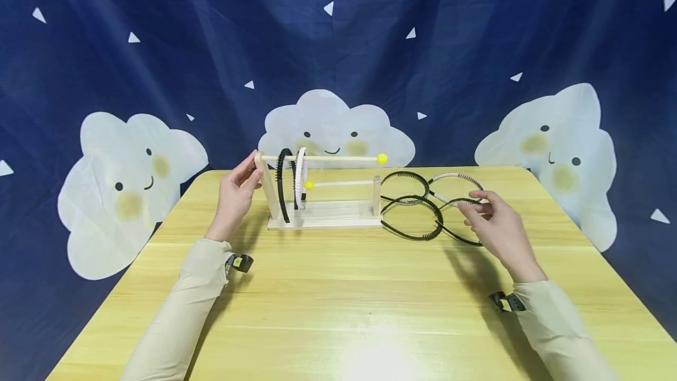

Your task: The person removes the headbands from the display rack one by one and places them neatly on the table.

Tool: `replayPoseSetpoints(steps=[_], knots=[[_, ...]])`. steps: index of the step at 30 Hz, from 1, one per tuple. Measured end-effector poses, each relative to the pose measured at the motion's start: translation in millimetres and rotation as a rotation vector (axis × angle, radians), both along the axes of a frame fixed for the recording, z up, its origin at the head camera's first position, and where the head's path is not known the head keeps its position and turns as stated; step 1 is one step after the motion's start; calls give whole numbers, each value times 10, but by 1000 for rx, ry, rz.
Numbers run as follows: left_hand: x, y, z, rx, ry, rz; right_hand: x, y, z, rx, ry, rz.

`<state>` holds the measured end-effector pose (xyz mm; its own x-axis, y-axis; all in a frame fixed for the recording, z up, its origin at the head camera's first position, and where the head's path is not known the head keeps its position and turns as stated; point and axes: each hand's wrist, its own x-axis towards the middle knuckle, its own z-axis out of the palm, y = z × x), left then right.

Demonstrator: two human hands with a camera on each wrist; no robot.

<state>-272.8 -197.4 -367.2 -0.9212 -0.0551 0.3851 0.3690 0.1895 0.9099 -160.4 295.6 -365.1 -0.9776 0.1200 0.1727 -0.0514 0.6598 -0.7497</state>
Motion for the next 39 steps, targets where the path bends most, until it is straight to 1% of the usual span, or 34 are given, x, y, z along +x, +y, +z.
replayPoseSetpoints(steps=[4, 9, 15, 18, 21, 27, 32, 34, 39], knots=[[-2, 2, 22, 3, -26, 1, -31, -131, 50, 23, 12, 29], [-4, -4, 16, 13, -22, -2, -83, -301, 117, 20, 30, 59], [3, -19, -17, 1, 42, 9, -171, -517, 181, -20, 85, 91], [5, -19, -22, -7, 61, 15, -213, -629, 207, -51, 101, 110], [10, -16, -21, -11, 65, 16, -251, -743, 236, -80, 108, 137], [15, -8, -21, -15, 53, 15, -314, -992, 317, -94, 132, 176], [5, -6, -21, -4, 36, -2, -383, -1211, 385, -151, 166, 217], [20, 2, 8, -7, 30, -7, -419, -1293, 410, -167, 177, 227], [179, 66, 193, -29, 20, -4, -522, -1491, 466, -204, 203, 257]])
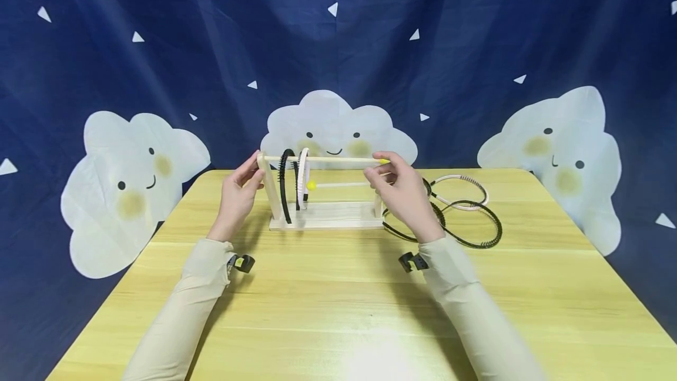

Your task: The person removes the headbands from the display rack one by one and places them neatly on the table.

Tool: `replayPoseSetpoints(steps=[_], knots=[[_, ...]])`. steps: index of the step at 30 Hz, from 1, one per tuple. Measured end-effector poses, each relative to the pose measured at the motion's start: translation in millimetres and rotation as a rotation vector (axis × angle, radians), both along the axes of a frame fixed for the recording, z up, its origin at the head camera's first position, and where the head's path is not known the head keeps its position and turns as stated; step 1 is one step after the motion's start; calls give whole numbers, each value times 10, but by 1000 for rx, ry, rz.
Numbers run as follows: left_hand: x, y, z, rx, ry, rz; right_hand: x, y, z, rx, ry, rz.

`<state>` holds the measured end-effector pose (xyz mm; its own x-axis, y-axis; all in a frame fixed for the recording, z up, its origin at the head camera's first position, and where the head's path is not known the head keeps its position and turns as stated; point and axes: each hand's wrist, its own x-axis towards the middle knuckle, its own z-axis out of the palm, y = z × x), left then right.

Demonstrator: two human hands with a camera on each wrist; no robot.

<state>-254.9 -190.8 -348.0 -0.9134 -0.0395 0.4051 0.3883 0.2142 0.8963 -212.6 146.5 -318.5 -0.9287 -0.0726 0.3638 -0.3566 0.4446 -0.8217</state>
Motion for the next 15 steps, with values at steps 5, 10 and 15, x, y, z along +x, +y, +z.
replayPoseSetpoints(steps=[5, 10, 15], knots=[[92, 37, 91, -9, -4, 8, -72, -177, 44, -24, 0, 28], [80, 36, 83, -12, -17, 9, -124, -342, 82, -72, -3, 52], [65, 25, 68, 6, -18, -5, -189, -500, 91, -78, -21, 62]])
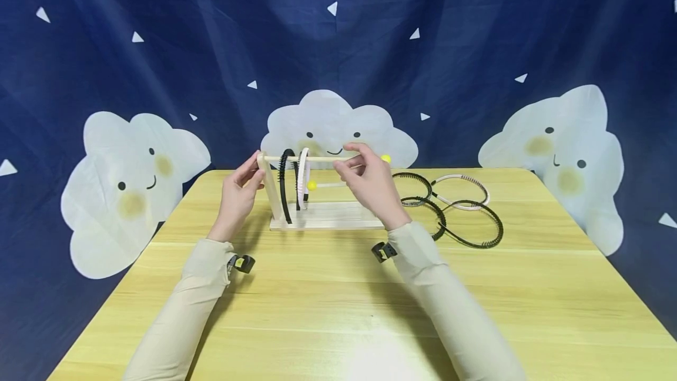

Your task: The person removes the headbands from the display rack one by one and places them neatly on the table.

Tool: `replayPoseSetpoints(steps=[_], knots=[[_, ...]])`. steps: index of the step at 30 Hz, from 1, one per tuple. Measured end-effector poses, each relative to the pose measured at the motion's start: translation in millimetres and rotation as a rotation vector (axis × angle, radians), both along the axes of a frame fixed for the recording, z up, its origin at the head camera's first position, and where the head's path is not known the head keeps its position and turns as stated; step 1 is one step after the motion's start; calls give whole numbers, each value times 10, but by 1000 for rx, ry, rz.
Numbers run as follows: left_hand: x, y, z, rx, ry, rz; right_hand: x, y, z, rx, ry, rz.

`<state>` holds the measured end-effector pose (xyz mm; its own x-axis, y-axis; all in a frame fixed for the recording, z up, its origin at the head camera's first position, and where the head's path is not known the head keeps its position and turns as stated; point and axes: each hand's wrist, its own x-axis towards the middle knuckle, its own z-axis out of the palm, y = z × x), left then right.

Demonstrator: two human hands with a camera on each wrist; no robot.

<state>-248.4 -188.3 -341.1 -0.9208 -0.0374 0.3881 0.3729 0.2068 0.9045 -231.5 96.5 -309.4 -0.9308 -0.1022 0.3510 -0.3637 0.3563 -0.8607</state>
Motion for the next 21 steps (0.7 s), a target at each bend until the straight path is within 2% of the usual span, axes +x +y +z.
replayPoseSetpoints(steps=[5, 10, 17, 21], knots=[[-14, -8, -20, 22, 3, -8, -49, -166, 9, 5, -14, 10], [-17, -7, -26, 17, 0, -4, -73, -334, 11, 34, 18, 11], [-23, -14, -27, 22, 2, -5, -100, -519, -60, 56, 51, 10], [-30, -21, -32, 13, 1, -6, -122, -590, -121, 73, 33, -4]])
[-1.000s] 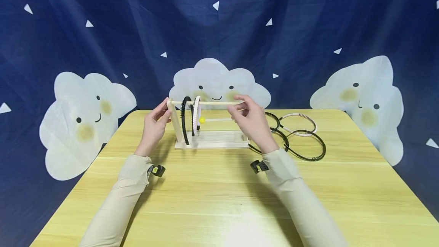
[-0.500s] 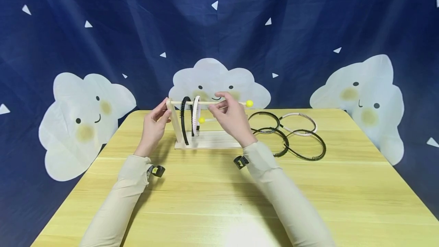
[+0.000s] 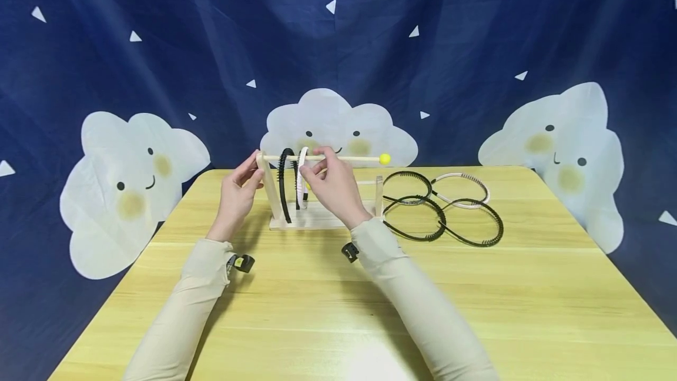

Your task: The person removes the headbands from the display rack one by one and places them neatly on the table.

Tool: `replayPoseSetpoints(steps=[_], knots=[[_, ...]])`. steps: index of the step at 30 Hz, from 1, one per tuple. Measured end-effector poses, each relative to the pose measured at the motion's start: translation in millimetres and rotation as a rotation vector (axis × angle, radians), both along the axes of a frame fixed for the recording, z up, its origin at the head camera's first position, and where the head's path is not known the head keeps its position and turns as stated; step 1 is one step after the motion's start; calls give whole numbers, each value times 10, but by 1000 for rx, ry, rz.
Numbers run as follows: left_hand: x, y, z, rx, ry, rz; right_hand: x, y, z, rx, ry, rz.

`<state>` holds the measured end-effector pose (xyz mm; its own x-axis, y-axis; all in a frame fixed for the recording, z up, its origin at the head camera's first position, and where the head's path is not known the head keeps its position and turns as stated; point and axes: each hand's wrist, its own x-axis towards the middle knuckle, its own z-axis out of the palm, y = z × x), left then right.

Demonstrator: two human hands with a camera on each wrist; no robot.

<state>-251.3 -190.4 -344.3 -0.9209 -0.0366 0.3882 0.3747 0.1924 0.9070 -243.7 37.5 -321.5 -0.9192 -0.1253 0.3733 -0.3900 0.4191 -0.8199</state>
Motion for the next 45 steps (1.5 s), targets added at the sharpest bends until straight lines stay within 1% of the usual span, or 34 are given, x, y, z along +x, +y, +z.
replayPoseSetpoints(steps=[6, 16, 22, 33, 37, 45], knots=[[14, 1, 10, -2, -2, -2, -30, -73, -53, -1, -38, -7], [7, 4, 14, -8, -22, 3, -39, -182, -41, -4, -26, -23], [6, 12, 16, -21, 5, 7, -47, -207, -26, 6, -9, -42], [0, 6, 6, -19, 5, 10, -34, -164, -13, 40, -13, -43], [-6, 8, 2, -14, 1, 9, -15, -118, -16, 71, 4, -65], [0, 16, 9, -16, -4, 12, -3, -25, -54, 83, 16, -101]])
